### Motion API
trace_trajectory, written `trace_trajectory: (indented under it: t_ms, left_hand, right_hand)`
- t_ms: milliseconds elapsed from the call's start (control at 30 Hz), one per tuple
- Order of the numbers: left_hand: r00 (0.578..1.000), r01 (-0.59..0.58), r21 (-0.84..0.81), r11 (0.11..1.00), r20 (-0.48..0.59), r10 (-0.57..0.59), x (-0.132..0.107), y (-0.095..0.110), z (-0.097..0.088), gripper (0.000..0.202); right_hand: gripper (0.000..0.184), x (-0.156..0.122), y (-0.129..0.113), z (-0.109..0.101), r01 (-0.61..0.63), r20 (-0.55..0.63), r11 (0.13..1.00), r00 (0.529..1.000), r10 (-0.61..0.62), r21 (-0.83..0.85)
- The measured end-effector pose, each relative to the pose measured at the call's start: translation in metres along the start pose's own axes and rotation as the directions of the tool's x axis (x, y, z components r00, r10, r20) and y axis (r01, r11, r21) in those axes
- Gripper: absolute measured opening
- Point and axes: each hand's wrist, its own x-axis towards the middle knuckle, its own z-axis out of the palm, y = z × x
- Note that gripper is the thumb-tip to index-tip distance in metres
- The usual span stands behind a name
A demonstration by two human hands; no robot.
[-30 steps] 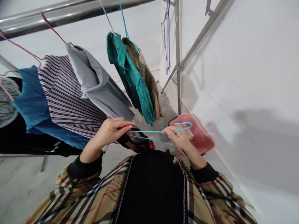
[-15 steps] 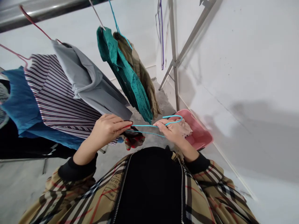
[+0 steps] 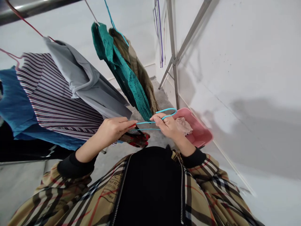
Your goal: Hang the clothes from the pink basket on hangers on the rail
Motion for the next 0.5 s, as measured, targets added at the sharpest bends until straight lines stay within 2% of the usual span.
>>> trace_trajectory:
  t_ms: [67, 100, 133, 167, 200, 233, 267, 300, 333, 367, 400, 433, 500]
  left_hand:
    - [0.999, 0.036, -0.004, 0.999, -0.038, -0.036, -0.001, -0.002, 0.001, 0.033]
    - [0.995, 0.064, -0.016, 0.998, -0.073, -0.065, -0.002, -0.002, 0.000, 0.033]
    - [0.989, 0.096, -0.034, 0.995, -0.112, -0.099, -0.003, -0.003, 0.000, 0.033]
    - [0.978, 0.129, -0.056, 0.990, -0.156, -0.137, -0.005, -0.003, -0.002, 0.032]
    - [0.965, 0.160, -0.080, 0.984, -0.196, -0.173, -0.006, -0.002, -0.004, 0.032]
    - [0.951, 0.188, -0.101, 0.977, -0.229, -0.207, -0.008, -0.001, -0.006, 0.032]
    - [0.938, 0.211, -0.115, 0.971, -0.257, -0.234, -0.009, 0.001, -0.007, 0.031]
    - [0.928, 0.223, -0.121, 0.967, -0.279, -0.249, -0.010, 0.003, -0.009, 0.030]
    - [0.921, 0.227, -0.121, 0.966, -0.296, -0.253, -0.010, 0.006, -0.010, 0.029]
    - [0.917, 0.226, -0.115, 0.967, -0.311, -0.251, -0.009, 0.009, -0.011, 0.028]
    - [0.914, 0.221, -0.107, 0.969, -0.325, -0.245, -0.008, 0.012, -0.011, 0.027]
    - [0.912, 0.213, -0.102, 0.972, -0.337, -0.235, -0.006, 0.015, -0.011, 0.026]
    - [0.916, 0.182, -0.105, 0.978, -0.344, -0.208, -0.002, 0.023, -0.010, 0.025]
  right_hand:
    - [0.040, 0.000, -0.002, 0.002, 0.054, -0.079, 0.996, 0.995, -0.059, -0.069]
    - [0.038, -0.001, -0.002, 0.004, 0.085, -0.172, 0.989, 0.979, -0.105, -0.119]
    - [0.038, -0.004, -0.001, 0.005, 0.111, -0.289, 0.978, 0.944, -0.158, -0.174]
    - [0.038, -0.009, 0.003, 0.007, 0.128, -0.404, 0.966, 0.890, -0.212, -0.225]
    - [0.034, -0.015, 0.008, 0.010, 0.138, -0.487, 0.956, 0.836, -0.253, -0.260]
    - [0.027, -0.021, 0.014, 0.014, 0.146, -0.514, 0.951, 0.814, -0.272, -0.273]
    - [0.019, -0.028, 0.021, 0.019, 0.150, -0.482, 0.954, 0.836, -0.263, -0.261]
    - [0.015, -0.034, 0.029, 0.026, 0.139, -0.391, 0.964, 0.894, -0.221, -0.228]
    - [0.014, -0.038, 0.037, 0.034, 0.098, -0.256, 0.977, 0.956, -0.146, -0.191]
    - [0.017, -0.040, 0.045, 0.043, 0.021, -0.101, 0.985, 0.994, -0.039, -0.170]
    - [0.022, -0.041, 0.051, 0.053, -0.070, 0.036, 0.982, 0.996, 0.077, -0.176]
    - [0.027, -0.040, 0.056, 0.063, -0.154, 0.134, 0.967, 0.974, 0.184, -0.203]
    - [0.032, -0.033, 0.063, 0.081, -0.258, 0.210, 0.926, 0.924, 0.320, -0.276]
